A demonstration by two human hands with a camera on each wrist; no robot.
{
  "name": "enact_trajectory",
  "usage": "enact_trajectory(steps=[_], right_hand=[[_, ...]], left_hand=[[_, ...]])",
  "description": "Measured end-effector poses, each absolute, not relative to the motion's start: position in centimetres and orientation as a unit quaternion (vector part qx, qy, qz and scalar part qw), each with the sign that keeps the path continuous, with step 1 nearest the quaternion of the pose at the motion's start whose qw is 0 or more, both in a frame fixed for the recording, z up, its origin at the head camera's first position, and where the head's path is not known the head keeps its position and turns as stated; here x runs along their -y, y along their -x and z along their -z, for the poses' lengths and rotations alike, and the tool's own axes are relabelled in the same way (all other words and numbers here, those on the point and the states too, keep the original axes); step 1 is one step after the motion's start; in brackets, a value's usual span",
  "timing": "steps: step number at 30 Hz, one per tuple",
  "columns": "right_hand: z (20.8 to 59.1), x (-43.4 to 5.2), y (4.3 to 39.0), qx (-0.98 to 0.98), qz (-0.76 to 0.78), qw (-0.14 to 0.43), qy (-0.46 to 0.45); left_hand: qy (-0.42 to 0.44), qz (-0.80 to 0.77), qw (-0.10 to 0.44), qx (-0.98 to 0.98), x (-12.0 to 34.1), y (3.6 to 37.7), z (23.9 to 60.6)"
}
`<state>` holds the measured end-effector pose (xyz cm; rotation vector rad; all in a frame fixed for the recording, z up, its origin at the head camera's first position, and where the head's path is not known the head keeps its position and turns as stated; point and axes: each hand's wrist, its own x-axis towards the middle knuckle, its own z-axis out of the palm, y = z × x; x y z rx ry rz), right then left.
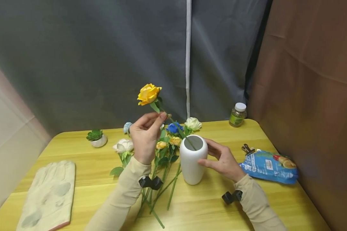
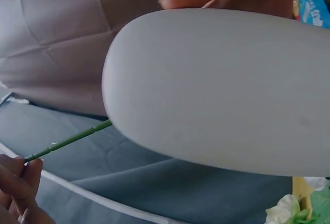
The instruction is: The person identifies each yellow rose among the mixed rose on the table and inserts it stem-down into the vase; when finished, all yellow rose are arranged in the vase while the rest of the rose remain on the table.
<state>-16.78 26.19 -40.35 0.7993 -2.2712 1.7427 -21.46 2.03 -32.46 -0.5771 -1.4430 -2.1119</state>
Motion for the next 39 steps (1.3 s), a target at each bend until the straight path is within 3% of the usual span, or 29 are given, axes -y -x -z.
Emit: enact_trajectory(steps=[12, 24, 32, 39], right_hand=[[40.5, -26.2, 16.9, 0.767, -0.579, 0.080, -0.264], [40.0, -26.2, 16.7, 0.779, -0.576, 0.066, -0.239], [39.8, -25.7, 16.6, 0.777, -0.583, 0.063, -0.229], [39.3, -26.1, 16.2, 0.777, -0.583, 0.085, -0.221]], left_hand=[[0.274, 0.633, 0.210, 0.693, -3.8, 20.7, 34.1], [0.265, 0.575, 0.146, 0.760, -4.1, 20.7, 34.6], [0.222, 0.596, 0.146, 0.757, 0.4, 21.5, 35.4], [0.124, 0.503, 0.116, 0.848, 6.9, 23.2, 39.3]])
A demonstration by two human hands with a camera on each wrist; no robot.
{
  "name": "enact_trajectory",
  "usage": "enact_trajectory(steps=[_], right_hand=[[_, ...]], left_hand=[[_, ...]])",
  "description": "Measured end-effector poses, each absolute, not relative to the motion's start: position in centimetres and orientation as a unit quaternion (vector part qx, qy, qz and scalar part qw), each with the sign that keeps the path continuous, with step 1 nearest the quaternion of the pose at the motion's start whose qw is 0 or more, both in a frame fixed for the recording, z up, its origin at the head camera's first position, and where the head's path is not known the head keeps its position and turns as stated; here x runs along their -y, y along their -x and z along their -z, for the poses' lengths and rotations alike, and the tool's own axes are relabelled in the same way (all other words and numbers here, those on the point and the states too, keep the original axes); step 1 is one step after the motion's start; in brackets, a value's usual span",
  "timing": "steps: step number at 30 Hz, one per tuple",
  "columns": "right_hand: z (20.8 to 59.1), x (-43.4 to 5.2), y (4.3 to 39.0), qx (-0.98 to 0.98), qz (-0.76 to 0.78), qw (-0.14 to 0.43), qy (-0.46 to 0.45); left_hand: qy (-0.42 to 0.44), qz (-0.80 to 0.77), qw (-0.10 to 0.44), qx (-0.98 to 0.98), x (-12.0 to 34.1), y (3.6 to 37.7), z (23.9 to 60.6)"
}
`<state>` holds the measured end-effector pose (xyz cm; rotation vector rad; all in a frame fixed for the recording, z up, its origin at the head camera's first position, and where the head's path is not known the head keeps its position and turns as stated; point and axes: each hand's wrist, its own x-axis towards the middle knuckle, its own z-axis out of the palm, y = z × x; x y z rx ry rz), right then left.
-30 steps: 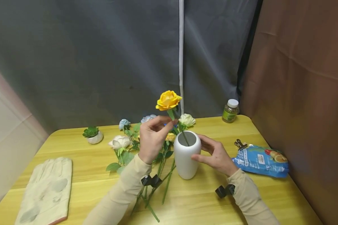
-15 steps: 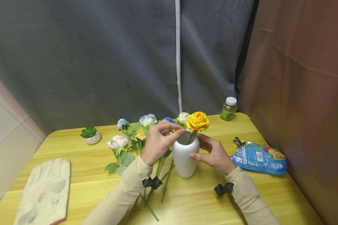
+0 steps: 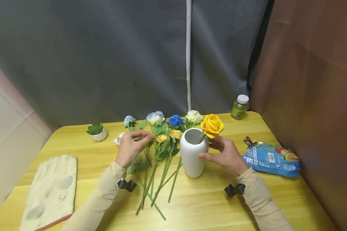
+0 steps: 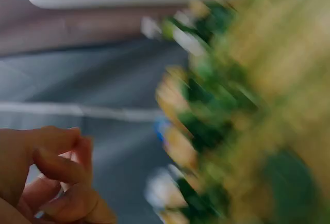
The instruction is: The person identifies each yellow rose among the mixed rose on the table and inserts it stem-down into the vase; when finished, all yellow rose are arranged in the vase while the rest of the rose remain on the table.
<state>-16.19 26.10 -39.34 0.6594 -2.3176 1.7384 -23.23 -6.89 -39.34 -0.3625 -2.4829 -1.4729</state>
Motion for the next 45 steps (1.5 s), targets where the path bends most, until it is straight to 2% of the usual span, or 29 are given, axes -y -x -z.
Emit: enact_trajectory(steps=[8, 14, 18, 25, 32, 35, 41, 45], right_hand=[[39.1, -27.3, 16.0, 0.780, -0.575, 0.099, -0.227], [39.1, -27.5, 16.1, 0.769, -0.583, 0.105, -0.241], [38.8, -27.5, 16.1, 0.772, -0.578, 0.109, -0.242], [38.2, -27.5, 16.0, 0.789, -0.562, 0.103, -0.225], [38.4, -27.3, 15.9, 0.793, -0.559, 0.094, -0.222], [38.4, -27.3, 16.0, 0.797, -0.555, 0.095, -0.220], [38.5, -27.1, 16.0, 0.805, -0.548, 0.089, -0.210], [38.8, -27.0, 16.0, 0.806, -0.546, 0.085, -0.211]], left_hand=[[0.058, 0.479, -0.008, 0.876, 10.7, 24.8, 43.2], [0.044, 0.493, -0.050, 0.868, 10.9, 25.3, 43.5], [0.082, 0.434, -0.027, 0.897, 10.4, 24.5, 42.9], [0.159, 0.285, 0.095, 0.941, 9.0, 23.1, 43.3], [0.148, 0.269, 0.099, 0.947, 8.9, 22.9, 43.6], [0.131, 0.294, 0.076, 0.944, 9.4, 23.0, 43.0], [0.094, 0.379, -0.025, 0.920, 10.9, 23.1, 42.3], [0.086, 0.441, -0.070, 0.890, 11.9, 23.1, 42.2]])
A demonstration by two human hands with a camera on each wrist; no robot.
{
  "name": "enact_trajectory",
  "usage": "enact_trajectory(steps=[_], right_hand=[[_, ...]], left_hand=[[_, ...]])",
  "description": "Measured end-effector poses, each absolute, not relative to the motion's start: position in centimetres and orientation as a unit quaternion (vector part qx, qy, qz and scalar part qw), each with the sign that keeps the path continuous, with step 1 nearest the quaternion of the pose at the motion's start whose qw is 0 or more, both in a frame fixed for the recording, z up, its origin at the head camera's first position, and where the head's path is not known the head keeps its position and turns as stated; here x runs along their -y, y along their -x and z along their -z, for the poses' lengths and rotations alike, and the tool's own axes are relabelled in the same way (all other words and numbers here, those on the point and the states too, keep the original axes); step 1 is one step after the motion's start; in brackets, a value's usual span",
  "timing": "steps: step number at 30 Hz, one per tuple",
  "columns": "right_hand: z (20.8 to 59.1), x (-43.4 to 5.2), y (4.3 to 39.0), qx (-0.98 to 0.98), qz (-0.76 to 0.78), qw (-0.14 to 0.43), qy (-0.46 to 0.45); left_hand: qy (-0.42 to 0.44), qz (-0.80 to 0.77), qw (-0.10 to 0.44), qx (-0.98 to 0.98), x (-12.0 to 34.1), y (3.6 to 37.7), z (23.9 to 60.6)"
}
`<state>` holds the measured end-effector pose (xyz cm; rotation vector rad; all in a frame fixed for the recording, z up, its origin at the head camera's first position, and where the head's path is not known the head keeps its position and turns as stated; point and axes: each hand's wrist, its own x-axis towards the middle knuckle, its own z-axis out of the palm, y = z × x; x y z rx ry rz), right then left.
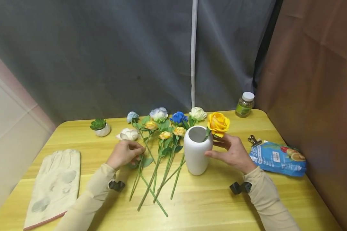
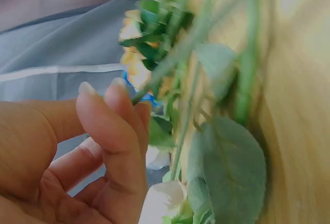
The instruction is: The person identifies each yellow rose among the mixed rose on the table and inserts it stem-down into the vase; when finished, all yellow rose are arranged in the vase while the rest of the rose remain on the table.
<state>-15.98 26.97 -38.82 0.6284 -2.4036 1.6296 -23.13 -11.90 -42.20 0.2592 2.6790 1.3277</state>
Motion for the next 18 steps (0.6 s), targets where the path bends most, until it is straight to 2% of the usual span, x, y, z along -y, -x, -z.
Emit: enact_trajectory(steps=[11, 18], right_hand=[[38.9, -26.9, 15.9, 0.813, -0.537, 0.083, -0.211], [38.8, -26.9, 15.9, 0.819, -0.531, 0.082, -0.202]], left_hand=[[-0.082, -0.528, 0.093, -0.840, 12.4, 23.2, 41.3], [-0.088, -0.586, 0.058, -0.803, 11.8, 23.2, 40.5]])
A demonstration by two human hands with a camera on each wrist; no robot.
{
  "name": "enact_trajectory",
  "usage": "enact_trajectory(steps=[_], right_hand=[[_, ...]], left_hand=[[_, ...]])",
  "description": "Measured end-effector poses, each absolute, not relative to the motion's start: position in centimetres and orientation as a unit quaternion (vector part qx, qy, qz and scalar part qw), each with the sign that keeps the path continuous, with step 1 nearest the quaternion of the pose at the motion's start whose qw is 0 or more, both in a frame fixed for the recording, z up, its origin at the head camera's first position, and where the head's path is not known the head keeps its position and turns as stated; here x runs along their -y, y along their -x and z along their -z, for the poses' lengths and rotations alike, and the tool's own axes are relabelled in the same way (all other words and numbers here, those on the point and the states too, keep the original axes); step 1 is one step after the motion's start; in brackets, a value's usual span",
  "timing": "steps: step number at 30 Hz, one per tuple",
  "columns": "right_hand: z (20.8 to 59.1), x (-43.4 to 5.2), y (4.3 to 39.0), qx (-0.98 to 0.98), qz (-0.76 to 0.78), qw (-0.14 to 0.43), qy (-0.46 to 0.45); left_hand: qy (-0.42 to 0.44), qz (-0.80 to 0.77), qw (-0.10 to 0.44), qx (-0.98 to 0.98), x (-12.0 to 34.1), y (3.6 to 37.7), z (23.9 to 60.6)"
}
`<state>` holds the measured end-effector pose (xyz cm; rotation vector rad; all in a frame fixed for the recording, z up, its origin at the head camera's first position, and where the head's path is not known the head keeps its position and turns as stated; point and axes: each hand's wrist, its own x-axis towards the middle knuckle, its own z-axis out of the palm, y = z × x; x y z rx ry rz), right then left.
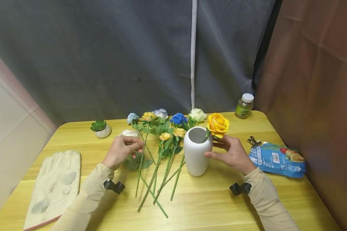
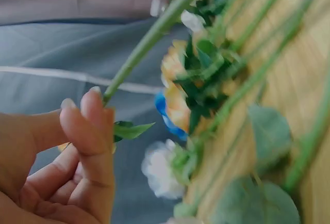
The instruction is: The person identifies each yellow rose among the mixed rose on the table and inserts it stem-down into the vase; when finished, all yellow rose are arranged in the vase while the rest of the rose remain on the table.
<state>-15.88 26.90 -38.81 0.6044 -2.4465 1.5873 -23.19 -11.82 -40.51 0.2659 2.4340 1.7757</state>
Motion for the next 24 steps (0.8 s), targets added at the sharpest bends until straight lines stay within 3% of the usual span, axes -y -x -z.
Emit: enact_trajectory(steps=[24], right_hand=[[39.0, -26.9, 16.1, 0.812, -0.541, 0.078, -0.204]], left_hand=[[-0.158, -0.704, -0.103, -0.684, 5.5, 21.8, 34.6]])
